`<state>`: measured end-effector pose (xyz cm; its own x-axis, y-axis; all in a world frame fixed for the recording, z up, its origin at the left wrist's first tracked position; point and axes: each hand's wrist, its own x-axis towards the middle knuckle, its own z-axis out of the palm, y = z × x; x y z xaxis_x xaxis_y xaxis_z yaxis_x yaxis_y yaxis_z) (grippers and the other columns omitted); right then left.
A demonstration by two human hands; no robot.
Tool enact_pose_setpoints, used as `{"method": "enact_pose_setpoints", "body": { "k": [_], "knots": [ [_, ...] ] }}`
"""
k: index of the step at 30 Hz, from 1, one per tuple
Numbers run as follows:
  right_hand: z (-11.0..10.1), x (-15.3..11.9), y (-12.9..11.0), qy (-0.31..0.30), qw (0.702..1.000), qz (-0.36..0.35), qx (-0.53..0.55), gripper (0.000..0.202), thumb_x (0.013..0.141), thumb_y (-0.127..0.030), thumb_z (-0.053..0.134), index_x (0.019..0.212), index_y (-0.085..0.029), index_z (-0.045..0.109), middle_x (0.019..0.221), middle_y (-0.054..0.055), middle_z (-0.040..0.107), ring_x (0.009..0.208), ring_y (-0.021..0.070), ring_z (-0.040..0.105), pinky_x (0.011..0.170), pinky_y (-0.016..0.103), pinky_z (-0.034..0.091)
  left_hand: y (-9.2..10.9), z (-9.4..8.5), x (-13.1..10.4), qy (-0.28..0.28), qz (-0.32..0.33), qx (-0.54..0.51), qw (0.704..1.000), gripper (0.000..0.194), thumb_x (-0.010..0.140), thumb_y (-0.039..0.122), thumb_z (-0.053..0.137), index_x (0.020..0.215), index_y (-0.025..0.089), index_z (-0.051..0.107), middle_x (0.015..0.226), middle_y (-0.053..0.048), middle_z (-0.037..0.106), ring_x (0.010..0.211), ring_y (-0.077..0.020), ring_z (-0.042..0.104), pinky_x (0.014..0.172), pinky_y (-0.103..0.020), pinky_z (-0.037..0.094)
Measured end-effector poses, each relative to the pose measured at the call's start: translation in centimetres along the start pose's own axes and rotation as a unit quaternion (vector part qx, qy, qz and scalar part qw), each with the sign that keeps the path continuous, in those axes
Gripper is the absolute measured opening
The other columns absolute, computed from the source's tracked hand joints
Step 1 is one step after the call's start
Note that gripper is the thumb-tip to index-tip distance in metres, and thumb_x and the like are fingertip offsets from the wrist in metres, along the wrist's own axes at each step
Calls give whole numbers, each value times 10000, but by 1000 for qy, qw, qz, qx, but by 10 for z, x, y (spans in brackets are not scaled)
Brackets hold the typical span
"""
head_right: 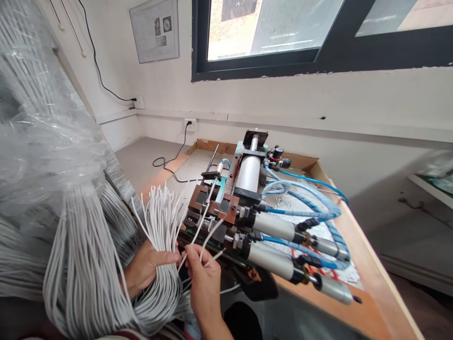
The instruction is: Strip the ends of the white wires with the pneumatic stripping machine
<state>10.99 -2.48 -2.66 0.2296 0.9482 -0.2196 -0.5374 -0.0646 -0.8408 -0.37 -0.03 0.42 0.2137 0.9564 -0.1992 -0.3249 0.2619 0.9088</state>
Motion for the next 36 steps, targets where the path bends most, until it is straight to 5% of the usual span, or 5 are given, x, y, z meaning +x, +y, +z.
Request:
{"method": "enact_pose_setpoints", "body": {
  "k": [11, 20, 24, 29, 36],
  "knots": [
    [-2, 12, -9, 45, 996, 67, 41, 280, 530, -371, 769, 589, -136, 629, 485, -34, 481, 420, 49, 333, 384, 175, 233, -2, 0, 0, 32, -9, -35, 999, 195, 551, 101, 690, 733, 127, 627, 649, 9, 609, 562, -128, 574, 565, -284, 508],
    [-1, 2, -5, -127, 982, 41, -131, 268, 617, -377, 715, 761, -152, 703, 508, -39, 472, 462, 84, 354, 459, 223, 301, 8, 6, 1, 88, 64, -4, 994, 154, 533, 64, 675, 664, 133, 630, 599, 27, 612, 569, -114, 550, 595, -241, 448],
    [-5, 0, 3, -64, 986, -49, -147, 194, 628, -360, 707, 660, -169, 696, 618, 13, 589, 598, 149, 480, 585, 268, 379, 9, 8, 2, 75, 57, -8, 996, 125, 531, 75, 686, 628, 128, 626, 589, 23, 611, 573, -119, 552, 591, -245, 461],
    [-7, 5, 2, 24, 999, 4, -43, 250, 626, -390, 712, 693, -151, 683, 543, -12, 531, 452, 76, 361, 413, 209, 261, 4, 5, 5, 90, 10, -44, 995, 204, 579, 187, 688, 760, 119, 621, 616, -15, 647, 582, -158, 608, 559, -288, 502],
    [2, 14, -14, 48, 995, 67, 51, 277, 546, -372, 754, 655, -130, 675, 520, -30, 489, 393, 31, 276, 359, 183, 162, 9, 7, 5, 131, 13, -43, 990, 226, 545, 179, 715, 741, 129, 614, 609, 3, 643, 513, -153, 622, 544, -280, 512]
  ]
}}
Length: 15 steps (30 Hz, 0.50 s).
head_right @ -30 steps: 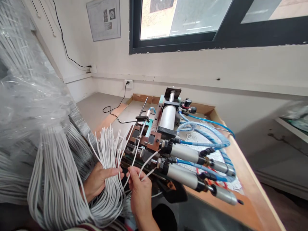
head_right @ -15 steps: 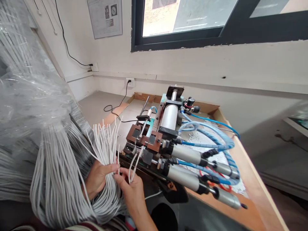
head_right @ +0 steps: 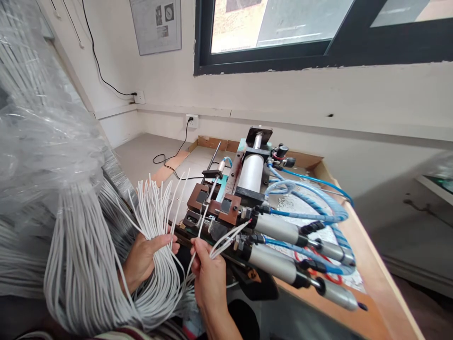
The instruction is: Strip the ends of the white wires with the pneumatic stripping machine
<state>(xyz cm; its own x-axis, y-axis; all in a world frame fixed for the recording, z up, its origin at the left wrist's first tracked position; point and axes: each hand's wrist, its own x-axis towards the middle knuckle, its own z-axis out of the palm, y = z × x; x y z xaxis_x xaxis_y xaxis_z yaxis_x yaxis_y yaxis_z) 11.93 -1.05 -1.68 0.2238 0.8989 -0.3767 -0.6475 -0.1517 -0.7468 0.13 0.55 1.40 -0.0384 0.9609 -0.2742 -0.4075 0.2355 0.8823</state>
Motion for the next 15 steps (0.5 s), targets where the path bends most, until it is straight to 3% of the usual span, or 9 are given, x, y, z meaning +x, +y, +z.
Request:
{"method": "enact_pose_setpoints", "body": {
  "k": [6, 9, 12, 15],
  "knots": [
    [0, 7, -2, -4, 999, 46, 26, 279, 514, -357, 772, 616, -121, 667, 497, -44, 456, 384, 16, 249, 353, 166, 142, -1, 0, 1, -12, 8, 3, 1000, 183, 546, 173, 712, 697, 135, 616, 586, 24, 614, 504, -135, 608, 525, -253, 504],
    [1, 9, 1, -16, 998, 64, 25, 299, 538, -386, 763, 680, -134, 687, 495, -47, 459, 419, 43, 332, 398, 175, 260, -4, -1, 1, -25, 2, 5, 1000, 180, 549, 155, 707, 701, 140, 612, 595, 33, 603, 507, -134, 605, 528, -255, 499],
    [2, 8, 6, -86, 995, 45, -13, 286, 586, -396, 739, 713, -143, 695, 499, -33, 494, 481, 85, 406, 499, 224, 351, -6, -2, 0, -51, 3, 13, 999, 149, 563, 131, 692, 694, 139, 622, 614, 23, 611, 549, -137, 595, 575, -273, 496],
    [4, 3, 10, -111, 991, -5, -77, 253, 602, -380, 736, 664, -142, 679, 529, -15, 538, 490, 87, 406, 481, 222, 315, -6, -1, -1, -91, 38, 24, 995, 155, 568, 82, 666, 714, 134, 649, 665, 0, 649, 643, -146, 590, 669, -276, 479]
  ]
}}
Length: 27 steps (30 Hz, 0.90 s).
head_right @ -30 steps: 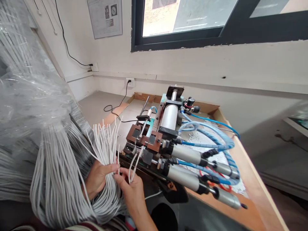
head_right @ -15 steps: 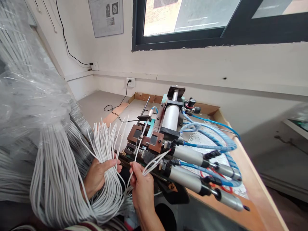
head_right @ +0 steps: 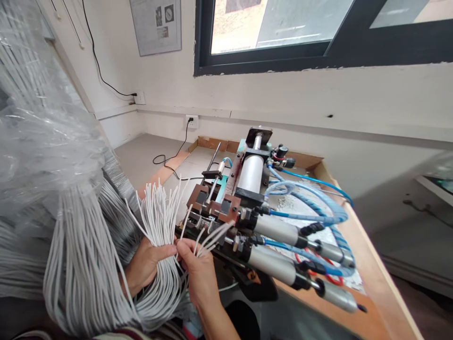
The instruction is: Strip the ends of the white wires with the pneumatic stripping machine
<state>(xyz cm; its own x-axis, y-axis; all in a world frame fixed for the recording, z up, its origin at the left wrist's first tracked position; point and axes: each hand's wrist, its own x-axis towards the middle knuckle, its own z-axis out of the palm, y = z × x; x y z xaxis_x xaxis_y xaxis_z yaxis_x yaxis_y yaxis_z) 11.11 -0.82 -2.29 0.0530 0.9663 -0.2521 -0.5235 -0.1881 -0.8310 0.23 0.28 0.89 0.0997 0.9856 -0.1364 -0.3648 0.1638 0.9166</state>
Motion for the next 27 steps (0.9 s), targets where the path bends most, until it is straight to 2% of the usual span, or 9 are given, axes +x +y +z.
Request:
{"method": "enact_pose_setpoints", "body": {
  "k": [3, 5, 9, 13, 19, 23, 27],
  "knots": [
    [0, -4, 2, 73, 997, -33, -7, 256, 608, -400, 729, 669, -161, 661, 553, -22, 548, 483, 75, 399, 451, 206, 286, 2, 0, 0, -8, 1, -1, 1000, 143, 584, 78, 648, 716, 135, 652, 657, -4, 663, 638, -145, 585, 682, -276, 463],
    [-1, -5, 1, 110, 993, -47, 15, 253, 607, -396, 729, 643, -161, 642, 557, -24, 539, 478, 68, 388, 432, 196, 277, 3, 0, 0, -1, -16, 5, 1000, 46, 607, 110, 638, 650, 127, 635, 580, -7, 648, 582, -144, 581, 654, -282, 460],
    [-3, 0, -3, 139, 987, -29, 70, 243, 563, -343, 761, 612, -145, 628, 543, -25, 524, 456, 53, 370, 388, 171, 249, 3, -2, -1, 18, -30, -7, 999, 48, 619, 145, 633, 657, 117, 623, 536, -21, 651, 547, -154, 599, 627, -290, 471],
    [-3, 6, -7, 142, 983, 7, 115, 256, 523, -324, 779, 613, -131, 638, 514, -25, 517, 428, 48, 371, 357, 160, 235, 1, -3, 0, 37, -59, -23, 997, 116, 580, 150, 668, 680, 115, 623, 553, -19, 657, 533, -163, 615, 574, -287, 495],
    [0, 8, -9, 149, 977, 49, 145, 296, 477, -313, 802, 659, -128, 660, 541, -20, 550, 458, 66, 433, 396, 173, 307, -3, -4, -1, 48, -72, -27, 996, 133, 539, 132, 689, 655, 128, 625, 553, -2, 647, 527, -159, 616, 560, -285, 510],
    [1, 2, -5, 121, 987, 14, 103, 301, 535, -383, 766, 686, -139, 673, 537, -34, 506, 469, 74, 413, 438, 197, 327, -5, -8, -4, 13, -88, -22, 996, 71, 559, 138, 666, 616, 129, 624, 545, -7, 641, 514, -148, 601, 557, -277, 492],
    [-3, -1, 1, 69, 996, -41, 46, 313, 628, -416, 704, 800, -156, 677, 518, -49, 447, 478, 91, 389, 471, 223, 327, -9, -11, -7, -43, -117, 10, 992, 35, 562, 132, 653, 587, 136, 630, 520, -6, 632, 515, -146, 584, 564, -275, 465]
  ]
}}
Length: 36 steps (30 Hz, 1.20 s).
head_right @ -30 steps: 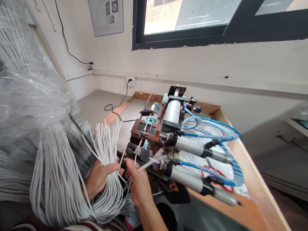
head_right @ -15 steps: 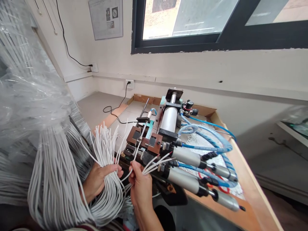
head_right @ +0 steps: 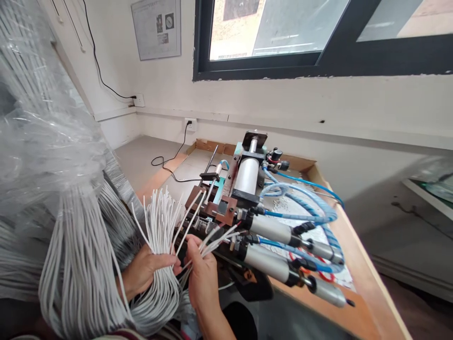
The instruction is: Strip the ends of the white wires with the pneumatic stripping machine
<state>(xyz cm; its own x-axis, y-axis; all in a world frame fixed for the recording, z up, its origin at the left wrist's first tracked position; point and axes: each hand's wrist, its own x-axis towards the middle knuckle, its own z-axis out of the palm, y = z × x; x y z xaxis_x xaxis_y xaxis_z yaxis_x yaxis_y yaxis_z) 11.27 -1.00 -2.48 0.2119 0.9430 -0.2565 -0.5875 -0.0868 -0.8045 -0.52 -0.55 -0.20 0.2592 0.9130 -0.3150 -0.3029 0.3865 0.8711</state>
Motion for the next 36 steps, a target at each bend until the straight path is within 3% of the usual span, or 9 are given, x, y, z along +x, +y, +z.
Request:
{"method": "enact_pose_setpoints", "body": {
  "k": [4, 7, 14, 21, 26, 36],
  "knots": [
    [-1, 0, 0, 0, 1000, -12, -29, 275, 634, -407, 707, 737, -155, 665, 482, -59, 417, 451, 79, 335, 439, 215, 273, -3, 0, -1, -45, -1, 29, 999, 28, 574, 111, 626, 551, 121, 638, 500, -22, 630, 526, -145, 571, 591, -271, 440],
    [-2, -4, -1, 10, 1000, -11, -15, 276, 593, -408, 733, 659, -151, 657, 500, -42, 467, 468, 82, 358, 460, 219, 294, -3, -2, 1, -17, 15, 0, 1000, 25, 569, 118, 624, 555, 123, 644, 524, -23, 640, 538, -150, 572, 592, -276, 438],
    [-15, -12, 7, -5, 999, 20, -40, 247, 600, -370, 730, 691, -144, 688, 488, -29, 490, 438, 86, 353, 448, 235, 266, 4, -3, 1, 60, 13, -21, 998, 47, 562, 165, 641, 539, 124, 642, 491, -23, 649, 513, -161, 584, 593, -295, 455],
    [-9, -14, -2, 4, 997, 74, -23, 280, 522, -379, 767, 619, -132, 680, 428, -55, 415, 414, 69, 315, 432, 224, 228, 3, -3, 0, 26, 32, -25, 999, 69, 612, 151, 610, 559, 111, 629, 490, -24, 640, 494, -160, 583, 578, -301, 458],
    [-11, -12, -4, 13, 996, 78, -29, 277, 504, -363, 777, 629, -131, 692, 438, -52, 413, 422, 69, 316, 431, 222, 229, 1, -5, 0, 42, 1, -50, 998, 39, 594, 154, 639, 608, 124, 619, 498, 1, 633, 489, -156, 593, 561, -301, 471],
    [-25, -10, 1, -40, 995, 55, -66, 279, 603, -389, 725, 719, -137, 694, 513, -46, 428, 428, 58, 285, 422, 213, 195, 4, -6, 0, 79, -7, -60, 995, 160, 549, 184, 698, 669, 132, 606, 498, 17, 622, 483, -144, 599, 523, -284, 485]
  ]
}}
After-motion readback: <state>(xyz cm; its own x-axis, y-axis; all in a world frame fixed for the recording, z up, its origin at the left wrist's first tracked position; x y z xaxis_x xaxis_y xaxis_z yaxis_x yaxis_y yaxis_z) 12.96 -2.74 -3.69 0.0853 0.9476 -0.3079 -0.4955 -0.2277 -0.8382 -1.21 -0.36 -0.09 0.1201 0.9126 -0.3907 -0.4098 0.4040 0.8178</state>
